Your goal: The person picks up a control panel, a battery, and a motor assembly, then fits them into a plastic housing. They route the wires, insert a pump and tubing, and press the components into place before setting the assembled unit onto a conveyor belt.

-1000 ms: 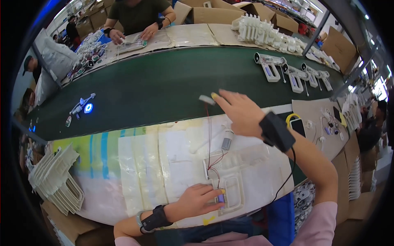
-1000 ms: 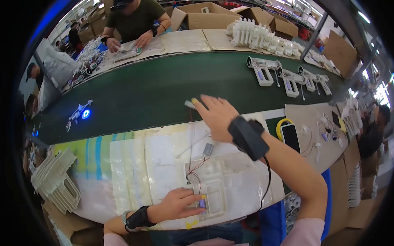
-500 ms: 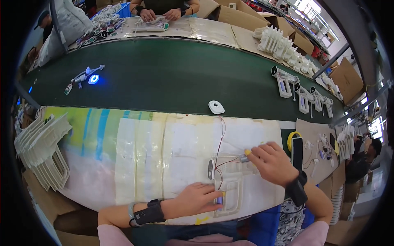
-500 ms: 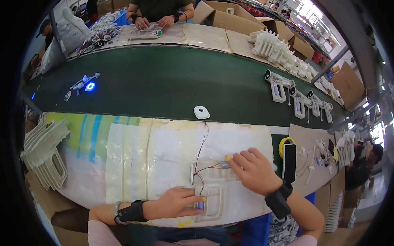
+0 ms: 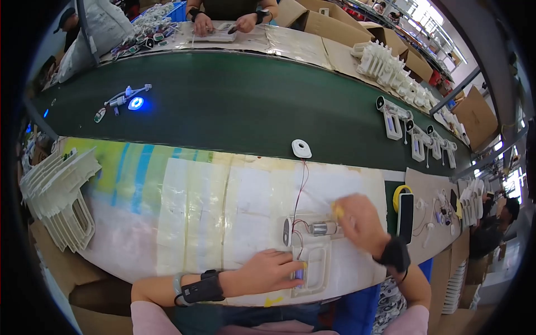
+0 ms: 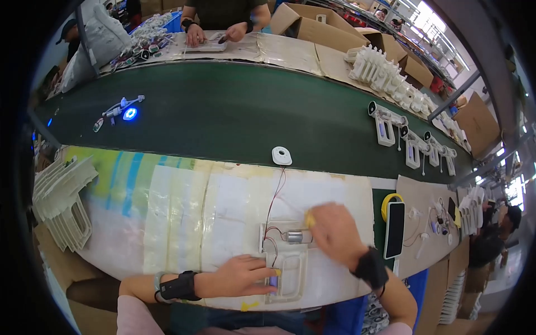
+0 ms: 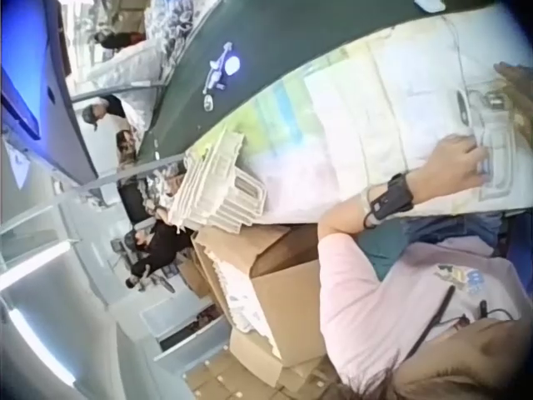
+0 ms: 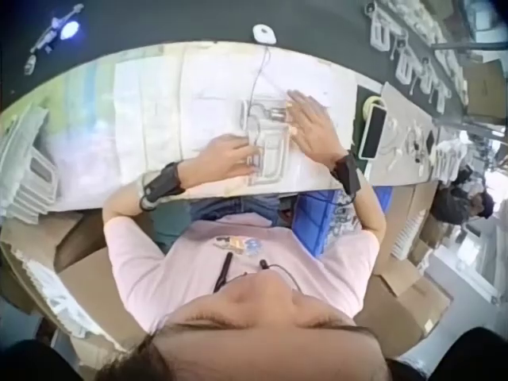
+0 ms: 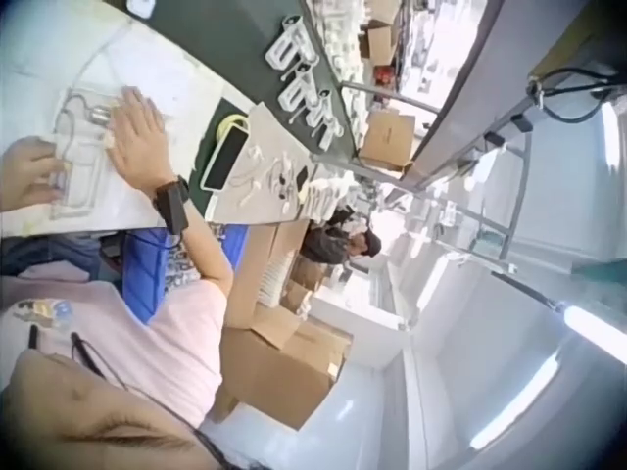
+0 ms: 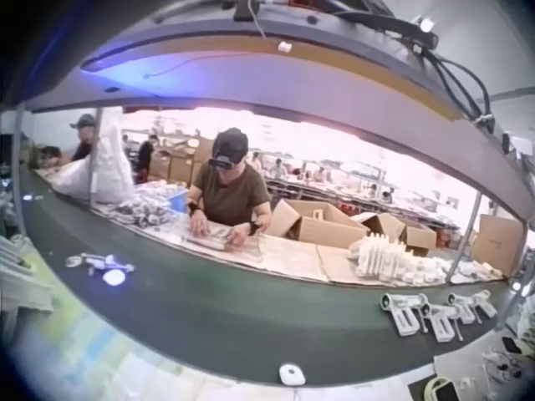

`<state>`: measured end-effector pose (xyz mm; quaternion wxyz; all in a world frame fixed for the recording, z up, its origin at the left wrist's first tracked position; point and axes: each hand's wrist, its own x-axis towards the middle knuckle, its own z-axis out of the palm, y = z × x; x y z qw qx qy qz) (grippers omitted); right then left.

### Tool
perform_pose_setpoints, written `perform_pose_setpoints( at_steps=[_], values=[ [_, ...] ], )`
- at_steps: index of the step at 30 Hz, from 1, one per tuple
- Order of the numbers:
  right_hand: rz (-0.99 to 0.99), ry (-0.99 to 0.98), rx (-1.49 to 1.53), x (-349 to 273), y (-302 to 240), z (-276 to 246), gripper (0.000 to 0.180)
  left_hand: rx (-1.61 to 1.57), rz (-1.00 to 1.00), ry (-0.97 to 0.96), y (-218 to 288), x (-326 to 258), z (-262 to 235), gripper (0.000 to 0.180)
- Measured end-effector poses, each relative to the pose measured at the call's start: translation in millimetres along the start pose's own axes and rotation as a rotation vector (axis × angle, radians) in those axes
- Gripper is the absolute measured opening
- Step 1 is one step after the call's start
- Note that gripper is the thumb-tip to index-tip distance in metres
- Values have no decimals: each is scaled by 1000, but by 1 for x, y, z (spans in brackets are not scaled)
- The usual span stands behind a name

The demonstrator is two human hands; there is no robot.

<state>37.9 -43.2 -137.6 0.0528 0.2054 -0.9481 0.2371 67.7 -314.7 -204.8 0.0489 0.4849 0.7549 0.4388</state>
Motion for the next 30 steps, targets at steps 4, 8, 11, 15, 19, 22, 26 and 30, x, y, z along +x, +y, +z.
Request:
perform_pose_setpoints(
  at_steps=[4, 8, 11, 15, 19, 22, 26, 30],
  values=[
    [344, 229, 179, 108, 26, 15, 29, -13, 59, 42, 0, 2, 0, 34],
    [451, 8, -173, 168, 21, 38, 51, -2, 64, 35, -1, 4, 1, 34],
    [459, -86, -255, 181, 23, 41, 31, -45, 73, 32, 3, 11, 6, 34],
    [215, 316, 34, 141, -32, 9, 19, 62, 82, 42, 8, 4, 0, 34],
    [-267, 402, 100, 12, -75, -29, 27, 185, 256, 164, 7, 5, -9, 36],
    [-387, 586, 337, -83, -92, -12, 31, 121, 453, 235, 12, 6, -50, 29],
    [-114, 718, 440, -126, -119, 3, 18, 95, 183, 567, 47, 50, -85, 32],
    [309, 845, 575, -174, -100, 52, 22, 3, 187, 277, 45, 153, -37, 21]
  ],
)
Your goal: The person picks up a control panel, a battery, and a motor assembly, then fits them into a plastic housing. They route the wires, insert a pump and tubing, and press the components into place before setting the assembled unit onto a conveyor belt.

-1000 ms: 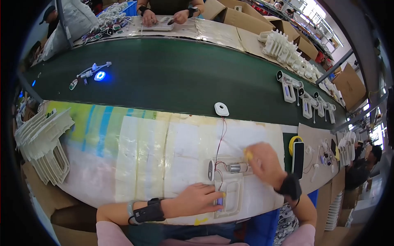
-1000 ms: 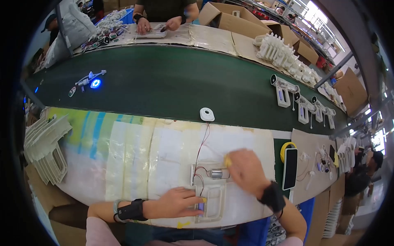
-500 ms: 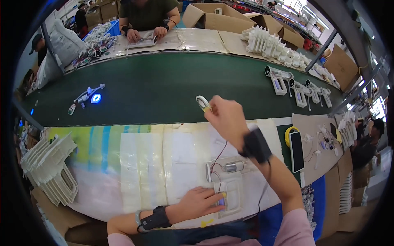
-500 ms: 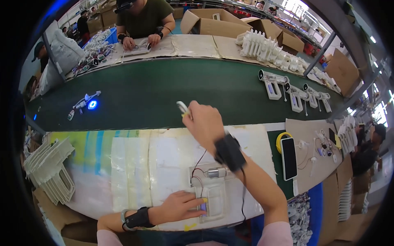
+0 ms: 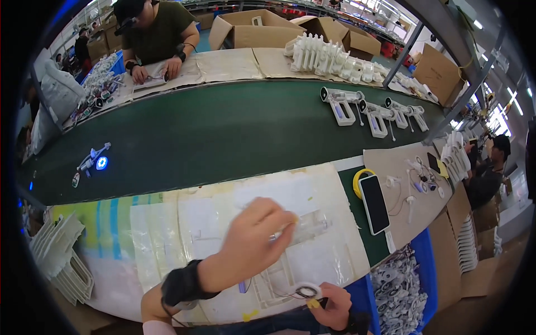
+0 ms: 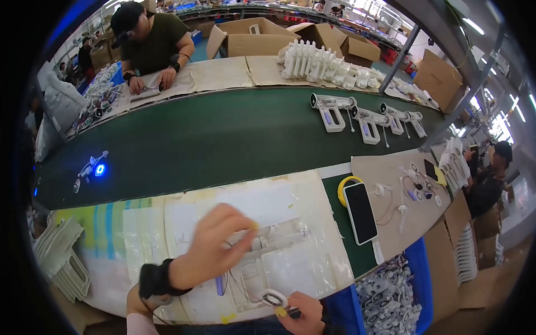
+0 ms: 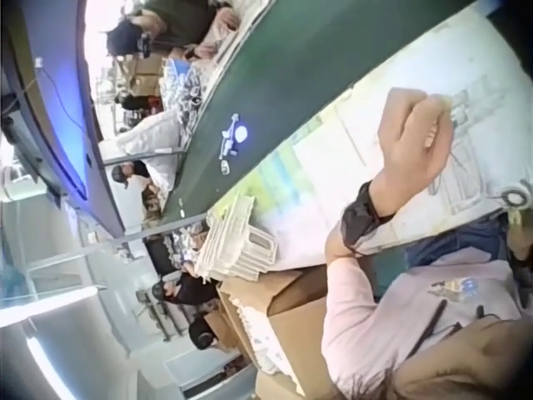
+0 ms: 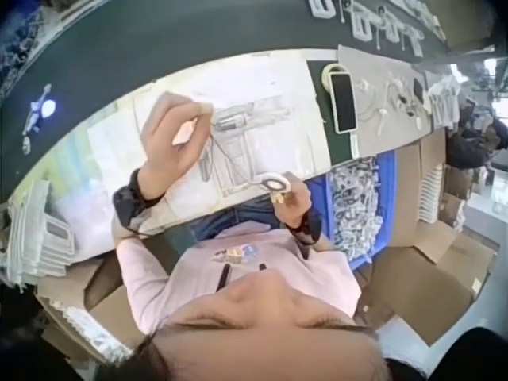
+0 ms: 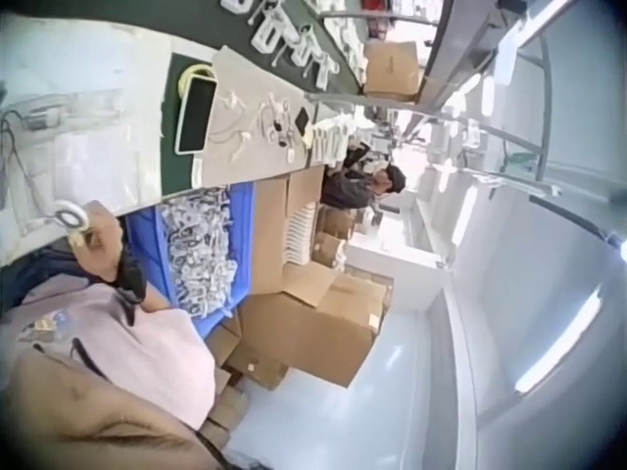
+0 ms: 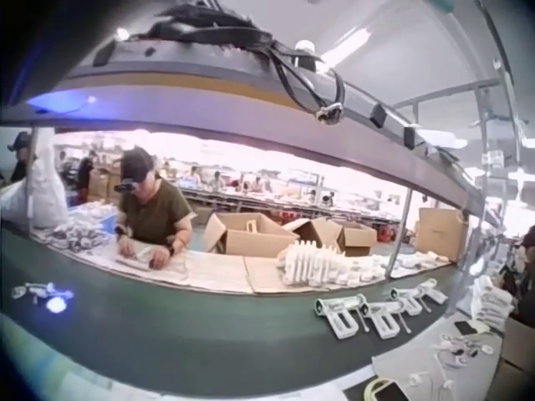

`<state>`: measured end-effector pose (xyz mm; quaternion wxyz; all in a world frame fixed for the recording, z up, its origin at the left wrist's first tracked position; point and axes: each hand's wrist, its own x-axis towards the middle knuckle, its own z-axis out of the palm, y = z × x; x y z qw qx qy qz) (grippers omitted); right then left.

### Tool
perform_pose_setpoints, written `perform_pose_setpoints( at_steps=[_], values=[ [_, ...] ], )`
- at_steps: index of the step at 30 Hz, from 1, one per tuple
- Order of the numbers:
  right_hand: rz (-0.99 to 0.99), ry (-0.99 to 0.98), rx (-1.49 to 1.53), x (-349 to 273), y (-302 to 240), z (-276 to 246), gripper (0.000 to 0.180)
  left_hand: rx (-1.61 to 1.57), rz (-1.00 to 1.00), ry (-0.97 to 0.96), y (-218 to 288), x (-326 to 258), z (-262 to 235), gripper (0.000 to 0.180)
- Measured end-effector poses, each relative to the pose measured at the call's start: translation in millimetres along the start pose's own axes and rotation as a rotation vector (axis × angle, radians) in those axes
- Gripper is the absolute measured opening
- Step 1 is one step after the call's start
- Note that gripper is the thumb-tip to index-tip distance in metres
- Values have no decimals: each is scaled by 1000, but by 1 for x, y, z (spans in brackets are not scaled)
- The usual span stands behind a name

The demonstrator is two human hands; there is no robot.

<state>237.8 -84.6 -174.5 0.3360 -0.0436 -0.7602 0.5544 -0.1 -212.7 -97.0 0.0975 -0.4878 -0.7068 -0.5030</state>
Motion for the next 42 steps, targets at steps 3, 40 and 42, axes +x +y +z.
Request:
perform_pose_setpoints(
  at_steps=[3, 40, 42],
  values=[
    [131, -159, -106, 8, 9, 2, 20, 56, -21, -247, -23, -1, 53, 19],
    [451, -554, 64, 53, -8, 53, 22, -747, -1155, 226, 68, -158, -9, 21],
    [563, -554, 105, 56, -10, 60, 24, -886, -1157, 244, 73, -158, 8, 18]
  ],
)
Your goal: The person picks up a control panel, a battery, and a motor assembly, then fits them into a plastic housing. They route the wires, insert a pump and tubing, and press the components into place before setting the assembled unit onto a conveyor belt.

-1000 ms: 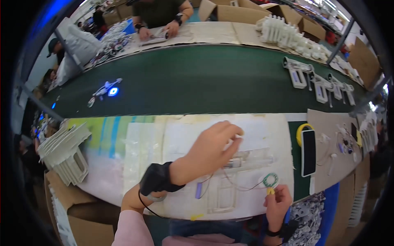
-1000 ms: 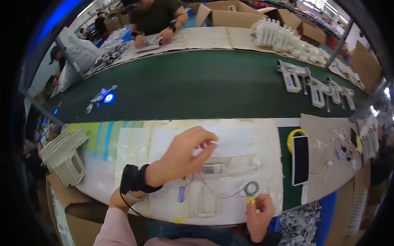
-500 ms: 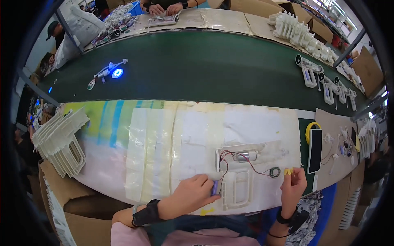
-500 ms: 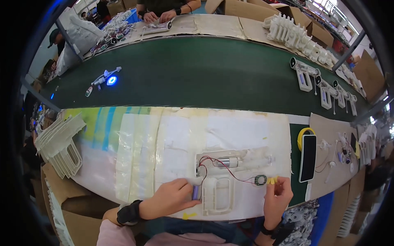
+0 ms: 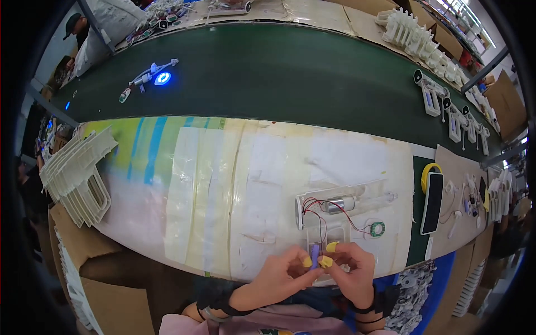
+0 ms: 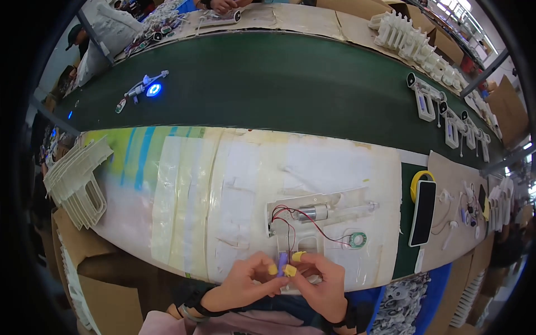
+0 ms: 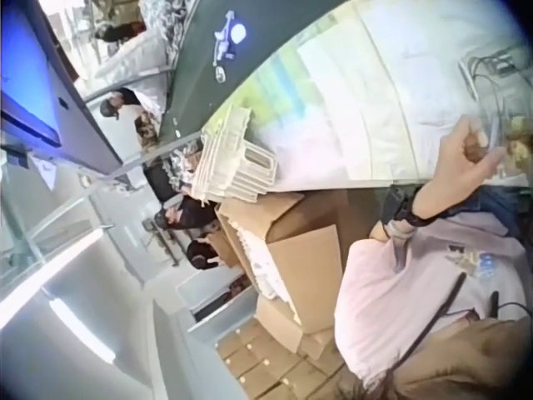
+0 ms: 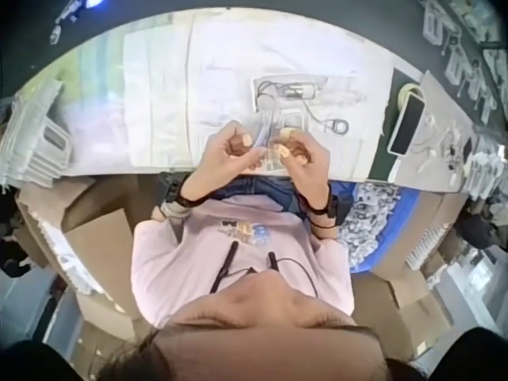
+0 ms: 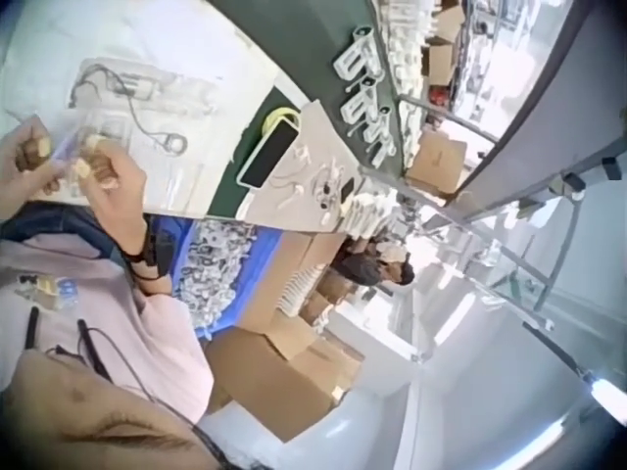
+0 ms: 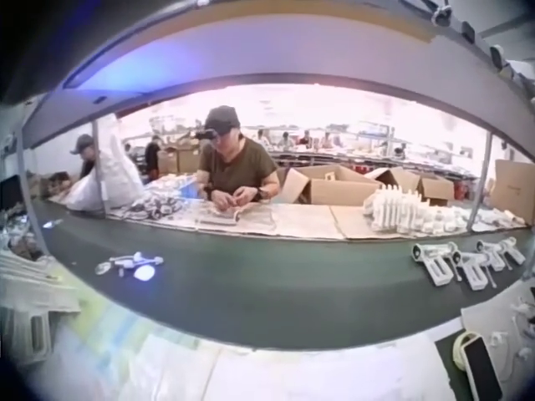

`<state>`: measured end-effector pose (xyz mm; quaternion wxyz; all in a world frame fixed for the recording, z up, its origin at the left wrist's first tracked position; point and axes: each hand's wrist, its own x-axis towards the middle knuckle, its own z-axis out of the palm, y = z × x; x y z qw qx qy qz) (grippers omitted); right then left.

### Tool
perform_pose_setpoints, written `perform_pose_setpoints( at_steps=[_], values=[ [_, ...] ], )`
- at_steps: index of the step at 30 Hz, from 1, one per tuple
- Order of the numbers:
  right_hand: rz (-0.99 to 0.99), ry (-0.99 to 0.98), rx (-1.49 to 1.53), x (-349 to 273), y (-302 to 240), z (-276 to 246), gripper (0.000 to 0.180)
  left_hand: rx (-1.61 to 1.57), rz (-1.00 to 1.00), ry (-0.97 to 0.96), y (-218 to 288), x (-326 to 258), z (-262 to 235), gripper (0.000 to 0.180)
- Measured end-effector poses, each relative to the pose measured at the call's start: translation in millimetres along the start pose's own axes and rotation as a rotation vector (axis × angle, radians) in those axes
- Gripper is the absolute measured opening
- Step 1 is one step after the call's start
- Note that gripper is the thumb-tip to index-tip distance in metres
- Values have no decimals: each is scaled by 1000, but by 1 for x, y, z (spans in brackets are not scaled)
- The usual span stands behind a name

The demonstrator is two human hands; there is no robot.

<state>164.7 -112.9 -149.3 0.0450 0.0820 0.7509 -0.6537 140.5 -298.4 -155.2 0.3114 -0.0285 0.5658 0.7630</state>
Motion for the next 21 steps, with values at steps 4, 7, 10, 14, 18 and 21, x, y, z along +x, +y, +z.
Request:
perform_pose_setpoints(
  at_steps=[4, 7, 10, 14, 18, 21],
  values=[
    [30, 25, -165, 1, 2, -1, 24, 341, 62, -92, -20, 10, 2, 23],
    [-64, 44, -280, 0, -2, 0, 20, 740, 350, 7, -15, 13, 3, 22],
    [-220, 61, -399, 10, -3, -7, 18, 853, 599, 125, -17, 15, 1, 18],
    [-355, 19, -483, 35, -3, -9, 18, 979, 784, 158, -21, 23, 0, 23],
    [-324, -18, -531, 45, -2, -4, 17, 1038, 803, 210, -24, 32, 1, 28],
    [-431, -79, -652, 54, -3, -2, 17, 1105, 790, 150, -26, 30, -3, 26]
  ],
)
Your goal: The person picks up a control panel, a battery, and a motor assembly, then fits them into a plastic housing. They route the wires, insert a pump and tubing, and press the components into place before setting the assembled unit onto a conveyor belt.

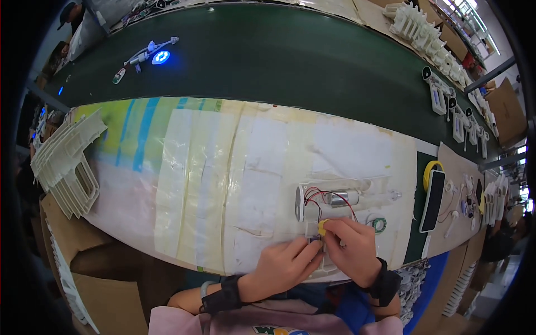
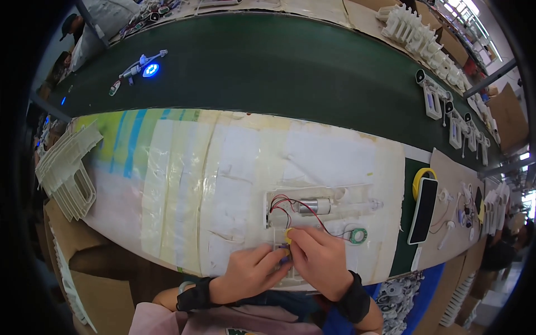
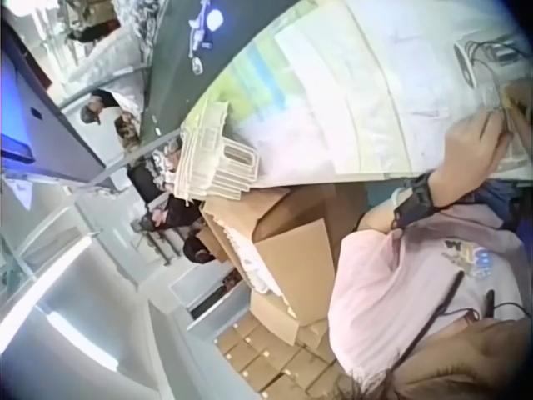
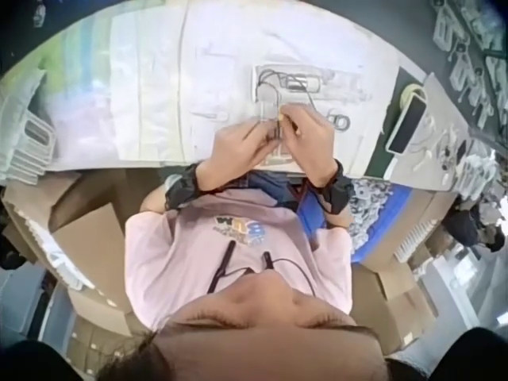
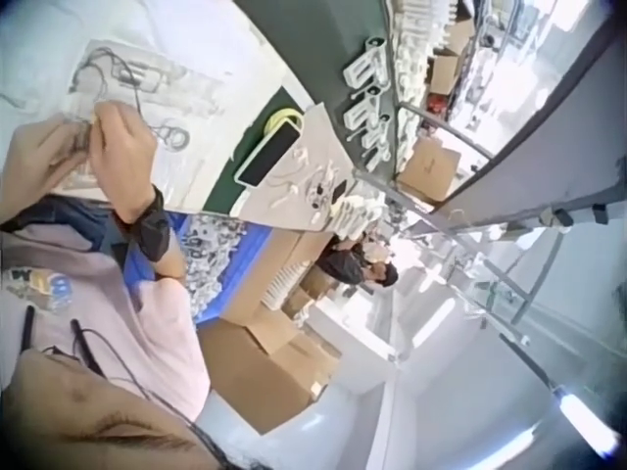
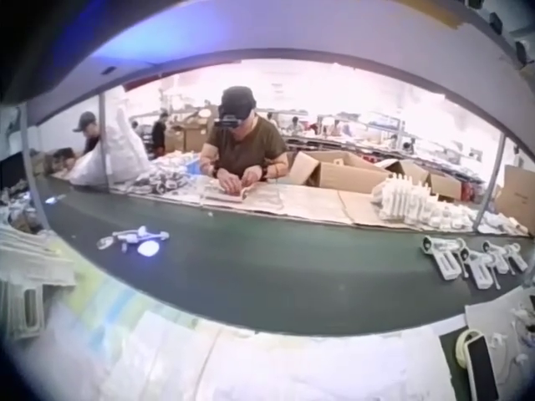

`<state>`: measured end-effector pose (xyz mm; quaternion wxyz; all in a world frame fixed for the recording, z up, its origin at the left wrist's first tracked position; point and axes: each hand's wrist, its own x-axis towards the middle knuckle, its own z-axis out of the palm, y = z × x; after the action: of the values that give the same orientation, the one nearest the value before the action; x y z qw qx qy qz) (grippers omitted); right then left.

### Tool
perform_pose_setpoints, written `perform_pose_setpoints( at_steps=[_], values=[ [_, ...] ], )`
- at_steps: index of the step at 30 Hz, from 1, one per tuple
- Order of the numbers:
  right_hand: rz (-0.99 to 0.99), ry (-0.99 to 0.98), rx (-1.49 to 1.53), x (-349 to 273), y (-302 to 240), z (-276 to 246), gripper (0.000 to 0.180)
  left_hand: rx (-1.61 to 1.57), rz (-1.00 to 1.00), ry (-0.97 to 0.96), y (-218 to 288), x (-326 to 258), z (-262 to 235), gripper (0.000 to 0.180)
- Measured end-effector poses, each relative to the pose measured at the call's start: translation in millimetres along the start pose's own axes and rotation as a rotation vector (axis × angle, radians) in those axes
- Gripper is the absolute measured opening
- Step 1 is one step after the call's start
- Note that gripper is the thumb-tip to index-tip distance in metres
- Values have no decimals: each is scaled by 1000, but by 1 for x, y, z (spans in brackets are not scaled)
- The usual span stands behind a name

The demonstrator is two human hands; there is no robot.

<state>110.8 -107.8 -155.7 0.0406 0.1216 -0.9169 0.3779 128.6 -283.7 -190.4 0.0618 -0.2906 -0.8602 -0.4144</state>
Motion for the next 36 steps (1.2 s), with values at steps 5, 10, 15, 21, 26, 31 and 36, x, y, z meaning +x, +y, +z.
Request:
perform_pose_setpoints(
  at_steps=[5, 10, 15, 21, 26, 31, 36],
  values=[
    [-88, -1, -29, 9, 3, 6, 17, 29, 4, 30, -5, 0, 3, 33],
    [-139, 16, -65, 14, 7, 9, 19, 68, -17, 54, -4, 2, 3, 37],
    [-222, 20, -88, 21, 7, 8, 22, 131, -35, 41, -6, 1, 1, 38],
    [-43, -115, -27, 25, 3, -4, 33, 96, -71, 76, -7, 6, -2, 34],
    [13, -96, -81, 26, 3, 0, 35, 106, -63, 69, -10, 6, -2, 33],
    [-112, -47, -162, 19, -1, 7, 36, 93, -60, 77, -12, 2, -2, 32],
    [22, -52, -189, 20, -7, 4, 35, 45, -39, 72, -12, 6, 4, 33]
  ],
)
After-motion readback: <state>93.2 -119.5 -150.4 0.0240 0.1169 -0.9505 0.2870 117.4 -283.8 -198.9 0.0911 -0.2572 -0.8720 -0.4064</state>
